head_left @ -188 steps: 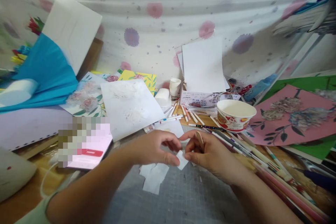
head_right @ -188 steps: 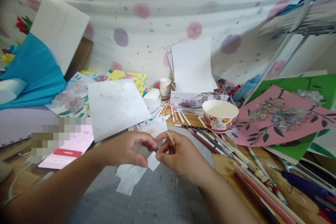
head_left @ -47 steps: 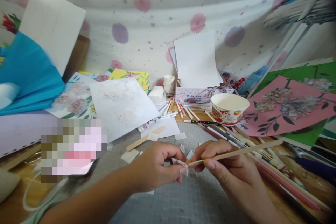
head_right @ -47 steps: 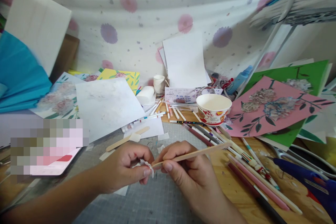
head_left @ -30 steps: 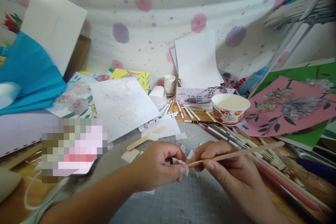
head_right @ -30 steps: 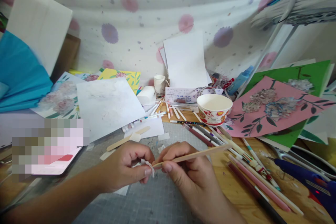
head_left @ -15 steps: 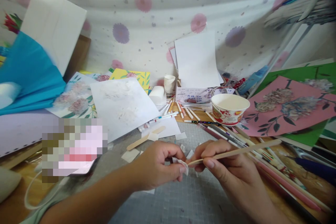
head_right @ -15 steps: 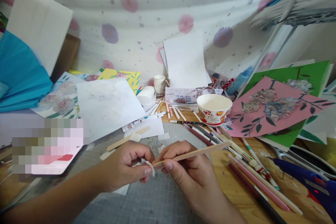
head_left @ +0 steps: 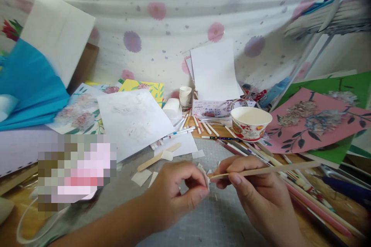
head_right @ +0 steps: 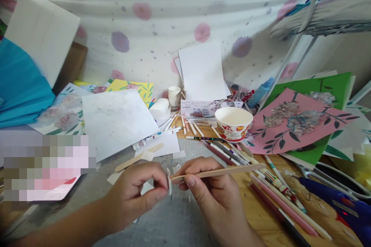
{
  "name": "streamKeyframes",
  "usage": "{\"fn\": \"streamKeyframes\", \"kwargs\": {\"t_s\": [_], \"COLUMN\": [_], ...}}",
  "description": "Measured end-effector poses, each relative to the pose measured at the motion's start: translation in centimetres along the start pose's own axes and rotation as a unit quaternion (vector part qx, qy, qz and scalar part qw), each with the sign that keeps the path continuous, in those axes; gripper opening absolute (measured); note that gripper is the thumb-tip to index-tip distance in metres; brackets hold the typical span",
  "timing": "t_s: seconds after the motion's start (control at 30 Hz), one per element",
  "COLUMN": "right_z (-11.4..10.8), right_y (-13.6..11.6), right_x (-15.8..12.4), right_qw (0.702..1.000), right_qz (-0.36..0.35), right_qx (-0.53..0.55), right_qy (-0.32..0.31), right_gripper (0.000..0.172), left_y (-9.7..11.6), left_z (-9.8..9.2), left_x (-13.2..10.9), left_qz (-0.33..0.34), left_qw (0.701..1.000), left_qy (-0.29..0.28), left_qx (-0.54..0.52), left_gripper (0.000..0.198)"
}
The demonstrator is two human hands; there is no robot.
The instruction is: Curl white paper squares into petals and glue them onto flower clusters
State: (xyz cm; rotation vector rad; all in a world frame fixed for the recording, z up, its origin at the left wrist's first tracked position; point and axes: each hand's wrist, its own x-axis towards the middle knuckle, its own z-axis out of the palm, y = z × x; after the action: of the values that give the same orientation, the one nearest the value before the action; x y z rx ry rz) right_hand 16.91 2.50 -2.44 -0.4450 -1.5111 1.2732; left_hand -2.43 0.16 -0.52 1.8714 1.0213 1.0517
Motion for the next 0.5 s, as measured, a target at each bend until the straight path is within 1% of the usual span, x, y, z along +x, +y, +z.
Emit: {"fn": "streamKeyframes", "kwargs": {"t_s": [0.1, 0.17, 0.4, 0.5], "right_z": [0.13, 0.19, 0.22, 0.34], "right_y": [-0.13, -0.14, -0.26, -0.58], "right_x": [-0.02, 0.03, 0.02, 0.13], "right_qw": [1.0, 1.0, 0.999, 0.996], "right_qz": [-0.012, -0.015, -0.017, -0.035], "right_qx": [-0.005, -0.01, -0.039, -0.083], "right_qy": [-0.007, -0.006, -0.006, -0.01], "right_gripper": [0.008, 0.008, 0.009, 0.011], "left_y": [-0.14, -0.35, -0.55, -0.37], "left_z": [0.22, 0.3, 0.36, 0.4], "left_x": [0.16, 0.22, 0.16, 0.16], "left_qz": [-0.049, -0.069, -0.102, -0.11], "left_qw": [0.998, 0.995, 0.991, 0.99], "left_qy": [0.012, 0.023, 0.027, 0.025], "left_qx": [-0.044, -0.066, -0.087, -0.083], "left_gripper": [0.012, 0.014, 0.016, 0.015]}}
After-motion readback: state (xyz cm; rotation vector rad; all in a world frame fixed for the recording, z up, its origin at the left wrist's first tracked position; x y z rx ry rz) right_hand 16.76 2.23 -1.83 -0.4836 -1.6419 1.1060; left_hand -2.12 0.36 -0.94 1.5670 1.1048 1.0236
